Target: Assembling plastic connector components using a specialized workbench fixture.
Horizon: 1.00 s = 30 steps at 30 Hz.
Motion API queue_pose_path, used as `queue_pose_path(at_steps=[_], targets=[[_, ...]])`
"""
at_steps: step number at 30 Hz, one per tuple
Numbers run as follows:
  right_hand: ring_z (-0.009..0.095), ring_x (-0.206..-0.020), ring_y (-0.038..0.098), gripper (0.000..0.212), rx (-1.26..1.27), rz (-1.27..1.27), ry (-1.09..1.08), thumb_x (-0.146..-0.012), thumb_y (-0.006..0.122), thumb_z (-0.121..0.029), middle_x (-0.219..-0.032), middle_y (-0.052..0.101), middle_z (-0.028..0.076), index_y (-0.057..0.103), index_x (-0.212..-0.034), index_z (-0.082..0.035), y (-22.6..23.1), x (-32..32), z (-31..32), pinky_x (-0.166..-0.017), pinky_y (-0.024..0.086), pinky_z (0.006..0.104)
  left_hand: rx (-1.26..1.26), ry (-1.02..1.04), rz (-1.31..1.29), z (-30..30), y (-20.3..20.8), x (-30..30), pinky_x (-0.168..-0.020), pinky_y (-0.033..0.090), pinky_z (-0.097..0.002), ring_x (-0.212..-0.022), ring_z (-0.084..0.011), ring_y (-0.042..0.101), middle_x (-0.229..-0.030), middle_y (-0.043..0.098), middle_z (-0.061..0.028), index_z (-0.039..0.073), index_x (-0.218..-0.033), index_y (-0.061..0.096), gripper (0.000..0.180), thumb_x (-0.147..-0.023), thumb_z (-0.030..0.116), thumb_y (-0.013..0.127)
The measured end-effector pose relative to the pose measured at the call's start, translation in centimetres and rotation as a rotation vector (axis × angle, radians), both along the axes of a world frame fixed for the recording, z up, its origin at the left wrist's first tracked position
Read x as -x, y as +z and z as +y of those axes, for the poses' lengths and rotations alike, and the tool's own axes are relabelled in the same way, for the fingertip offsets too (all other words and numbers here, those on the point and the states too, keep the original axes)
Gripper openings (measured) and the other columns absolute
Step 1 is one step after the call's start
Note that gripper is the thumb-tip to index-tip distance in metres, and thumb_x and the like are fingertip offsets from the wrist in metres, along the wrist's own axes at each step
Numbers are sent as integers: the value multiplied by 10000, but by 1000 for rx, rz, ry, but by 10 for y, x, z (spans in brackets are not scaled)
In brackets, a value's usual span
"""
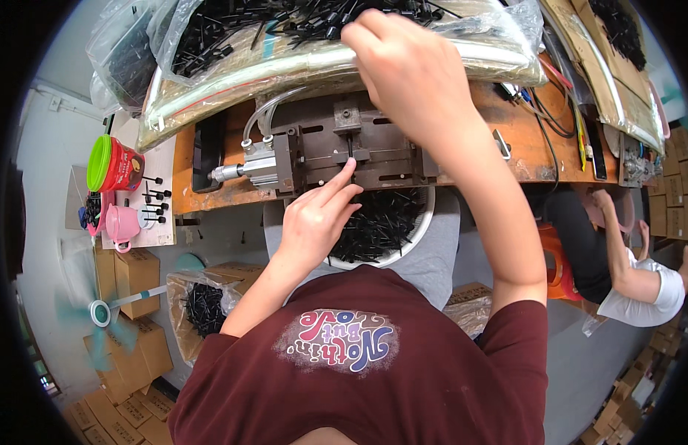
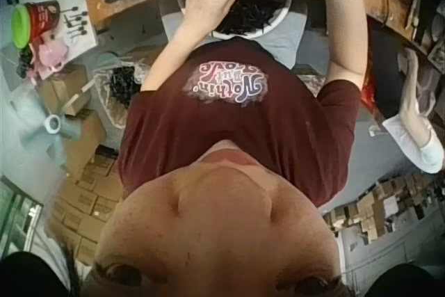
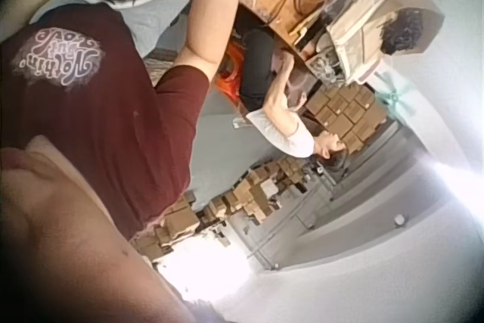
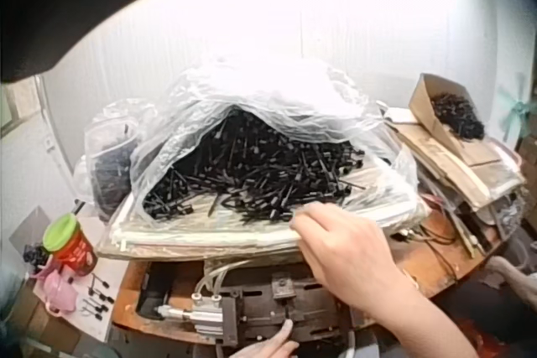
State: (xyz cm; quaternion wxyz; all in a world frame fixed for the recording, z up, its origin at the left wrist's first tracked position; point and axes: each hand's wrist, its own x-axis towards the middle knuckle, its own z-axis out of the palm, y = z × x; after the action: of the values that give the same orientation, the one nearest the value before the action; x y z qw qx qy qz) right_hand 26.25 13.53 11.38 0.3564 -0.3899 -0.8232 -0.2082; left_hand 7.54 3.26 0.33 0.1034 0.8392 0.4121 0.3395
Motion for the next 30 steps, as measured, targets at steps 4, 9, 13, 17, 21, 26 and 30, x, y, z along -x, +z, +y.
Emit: queue_pose_path(at_steps=[4, 9, 13, 17, 21, 26, 30], targets=[[239, -856, 660, 195, -88, -204, -73, -785, 627, -24, -908, 639, 28, 613, -969, -88, 5, 8, 63, -687, 540, 350, -49, 10, 121, 7, 2, -4, -702, 555, -326, -794, -248, 692, -1283, 627, -102, 53, -932, 669, 259, -702, 101, 777], [261, -849, 666, 210, 61, -369, -124, -793, 584, -35, -877, 622, 74, 590, -999, -69, -10, 10, 107, -673, 540, 372, 5, -11, 114, 11, 0, -4, -644, 551, -329, -697, -254, 685, -1270, 632, -119, 74, -928, 672, 264, -697, 135, 784], [320, -894, 660, 382, 125, -291, -64, -736, 615, -6, -1055, 633, 103, 607, -1113, -61, -6, 13, 113, -713, 538, 419, 2, 7, 101, 10, -3, -1, -562, 538, -336, -599, -265, 661, -1294, 615, -128, 86, -933, 649, 270, -705, 146, 780], [313, -1005, 634, 419, 369, -94, -49, -728, 691, -57, -1084, 630, 79, 626, -1136, -124, 5, 10, 105, -799, 527, 427, 18, 31, 170, 7, -6, -1, -541, 531, -350, -580, -271, 654, -1335, 586, -134, 84, -921, 633, 231, -739, 168, 747], [305, -900, 632, 477, 369, 62, -23, -744, 649, -46, -944, 622, 117, 582, -1208, -130, 8, 7, 108, -779, 502, 411, -3, 29, 135, 7, -10, -4, -526, 523, -343, -563, -246, 655, -1336, 582, -157, 44, -905, 626, 162, -762, 108, 666], [296, -801, 635, 535, 350, 251, -4, -760, 661, -86, -953, 648, 159, 548, -1281, -123, 10, -4, 128, -781, 495, 387, -44, 27, 103, 6, -15, -3, -514, 526, -331, -549, -241, 655, -1327, 571, -214, 26, -900, 631, 166, -757, 109, 653], [81, -526, 496, 354, 735, 606, -39, -834, 670, -159, -770, 615, 22, 629, -1149, -3, 24, -21, 151, -513, 410, 250, -22, -15, 41, -3, -12, 0, -546, 553, -345, -586, -268, 671, -1292, 585, -221, 44, -899, 629, 209, -763, 182, 706]])
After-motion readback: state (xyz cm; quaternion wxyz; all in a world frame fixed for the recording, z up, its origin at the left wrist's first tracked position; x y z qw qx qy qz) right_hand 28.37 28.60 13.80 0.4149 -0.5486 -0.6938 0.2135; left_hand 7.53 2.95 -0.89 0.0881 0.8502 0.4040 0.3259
